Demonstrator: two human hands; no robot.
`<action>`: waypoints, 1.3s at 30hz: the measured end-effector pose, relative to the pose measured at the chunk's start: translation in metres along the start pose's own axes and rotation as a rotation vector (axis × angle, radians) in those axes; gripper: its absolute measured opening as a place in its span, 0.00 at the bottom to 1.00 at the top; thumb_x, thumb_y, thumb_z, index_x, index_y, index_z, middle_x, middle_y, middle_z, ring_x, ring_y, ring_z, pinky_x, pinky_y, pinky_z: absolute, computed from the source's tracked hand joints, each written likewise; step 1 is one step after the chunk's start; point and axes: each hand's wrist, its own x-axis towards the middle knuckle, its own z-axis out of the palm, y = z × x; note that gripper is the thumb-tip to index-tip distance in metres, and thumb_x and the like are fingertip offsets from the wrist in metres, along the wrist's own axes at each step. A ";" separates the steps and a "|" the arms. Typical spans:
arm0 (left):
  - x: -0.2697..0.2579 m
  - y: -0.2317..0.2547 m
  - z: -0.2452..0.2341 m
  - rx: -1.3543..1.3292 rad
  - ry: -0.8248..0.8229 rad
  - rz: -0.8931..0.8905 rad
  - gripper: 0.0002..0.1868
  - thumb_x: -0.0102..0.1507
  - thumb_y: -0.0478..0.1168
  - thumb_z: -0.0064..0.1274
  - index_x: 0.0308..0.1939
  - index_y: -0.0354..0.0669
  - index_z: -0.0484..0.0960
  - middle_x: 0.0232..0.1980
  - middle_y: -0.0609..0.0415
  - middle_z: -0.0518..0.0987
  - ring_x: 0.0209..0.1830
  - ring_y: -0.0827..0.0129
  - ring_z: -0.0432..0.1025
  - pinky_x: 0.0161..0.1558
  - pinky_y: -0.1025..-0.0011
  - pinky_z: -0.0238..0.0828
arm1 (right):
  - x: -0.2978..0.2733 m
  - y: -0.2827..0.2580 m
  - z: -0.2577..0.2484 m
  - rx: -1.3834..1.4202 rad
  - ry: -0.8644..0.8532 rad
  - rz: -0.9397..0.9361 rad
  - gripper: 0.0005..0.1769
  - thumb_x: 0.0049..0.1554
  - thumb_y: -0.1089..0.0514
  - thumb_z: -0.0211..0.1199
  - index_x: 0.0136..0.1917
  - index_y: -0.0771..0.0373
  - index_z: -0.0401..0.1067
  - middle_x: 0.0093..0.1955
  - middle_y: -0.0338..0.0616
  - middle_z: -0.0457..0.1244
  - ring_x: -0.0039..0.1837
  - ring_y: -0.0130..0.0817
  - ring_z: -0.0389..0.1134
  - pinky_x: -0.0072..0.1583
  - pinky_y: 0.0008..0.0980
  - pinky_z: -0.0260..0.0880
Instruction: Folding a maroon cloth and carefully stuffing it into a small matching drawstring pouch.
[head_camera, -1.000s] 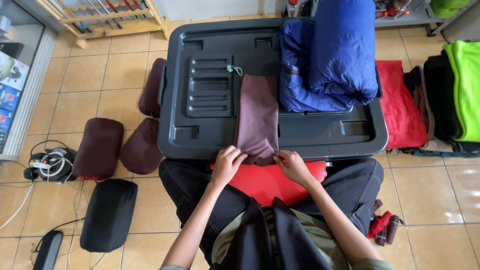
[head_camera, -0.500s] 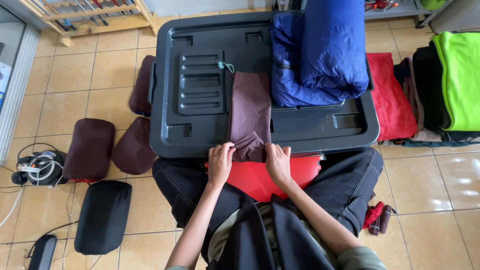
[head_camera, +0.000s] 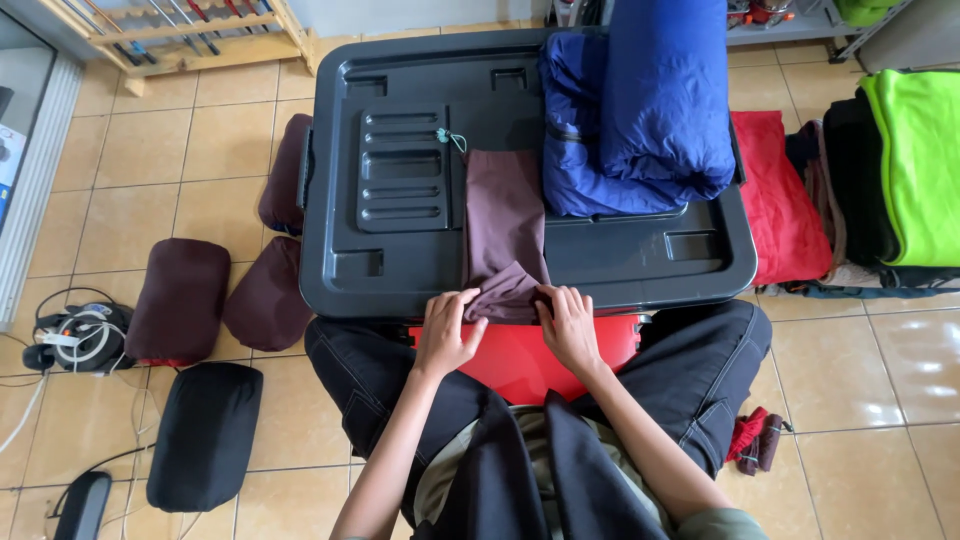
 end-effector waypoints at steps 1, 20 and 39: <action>0.000 0.002 -0.001 -0.063 -0.018 0.002 0.20 0.63 0.43 0.59 0.58 0.43 0.78 0.50 0.50 0.82 0.52 0.60 0.74 0.56 0.62 0.67 | 0.000 0.000 -0.001 0.063 -0.030 -0.002 0.13 0.62 0.56 0.62 0.60 0.55 0.69 0.46 0.36 0.64 0.47 0.37 0.64 0.48 0.33 0.57; -0.005 -0.001 -0.020 -0.143 -0.165 -0.139 0.23 0.59 0.22 0.46 0.46 0.55 0.87 0.46 0.58 0.76 0.44 0.61 0.73 0.46 0.65 0.76 | -0.010 -0.022 -0.013 0.348 -0.317 -0.087 0.18 0.37 0.62 0.74 0.40 0.48 0.73 0.49 0.29 0.64 0.55 0.33 0.62 0.56 0.35 0.52; -0.008 0.007 -0.021 -0.158 -0.226 -0.063 0.15 0.49 0.34 0.64 0.40 0.53 0.87 0.47 0.59 0.76 0.47 0.64 0.73 0.51 0.63 0.71 | -0.011 0.001 -0.029 0.655 -0.309 0.046 0.17 0.35 0.71 0.66 0.37 0.53 0.74 0.52 0.39 0.68 0.54 0.45 0.68 0.54 0.37 0.62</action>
